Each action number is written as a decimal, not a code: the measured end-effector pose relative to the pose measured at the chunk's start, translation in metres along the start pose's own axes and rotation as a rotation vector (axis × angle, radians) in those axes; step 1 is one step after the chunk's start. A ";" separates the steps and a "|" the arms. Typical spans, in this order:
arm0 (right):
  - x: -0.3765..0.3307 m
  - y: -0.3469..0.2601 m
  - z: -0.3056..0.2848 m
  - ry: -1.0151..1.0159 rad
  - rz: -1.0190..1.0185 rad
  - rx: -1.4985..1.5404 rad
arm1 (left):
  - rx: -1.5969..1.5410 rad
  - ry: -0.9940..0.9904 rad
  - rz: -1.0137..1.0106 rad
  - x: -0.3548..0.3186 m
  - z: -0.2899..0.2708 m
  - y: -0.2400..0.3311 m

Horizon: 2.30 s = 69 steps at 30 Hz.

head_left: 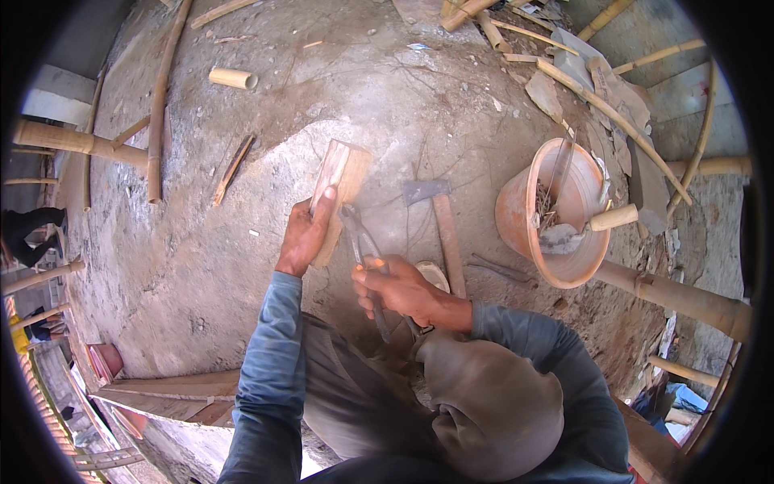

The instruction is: The person secures bamboo poles using pliers and wire, then retrieves a wooden block and a hammer from a bucket. They repeatedly strike the wooden block with the hammer on the ground, then place the block against a bamboo structure and continue hammering it into position.

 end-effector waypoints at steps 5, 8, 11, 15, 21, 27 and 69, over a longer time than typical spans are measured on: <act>0.020 0.012 0.001 0.003 -0.068 0.072 | 0.042 0.090 -0.027 -0.001 -0.006 0.008; 0.029 0.017 0.006 0.028 -0.109 0.103 | 0.051 0.152 -0.029 0.000 -0.007 0.005; 0.038 0.021 0.007 0.010 -0.170 0.097 | 0.039 0.093 -0.084 0.001 -0.008 0.008; 0.035 0.000 -0.022 0.052 0.024 0.043 | -0.065 0.062 -0.170 0.001 0.009 -0.019; -0.005 -0.038 -0.051 0.162 0.078 -0.479 | -0.294 -0.044 -0.007 0.025 0.045 0.000; -0.004 -0.014 -0.079 0.142 -0.006 -0.605 | -0.451 -0.194 0.137 0.040 0.066 0.007; -0.004 -0.001 -0.089 0.307 0.180 -1.463 | 0.425 0.100 -0.138 -0.003 0.018 -0.008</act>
Point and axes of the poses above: each hand's wrist, its own x-axis towards the middle knuckle, its own z-axis out of the palm, y = z × x, the point moved 7 cm from there along x, towards the middle knuckle, and after that the axes turned 14 degrees about x, right-handed, at the moved point
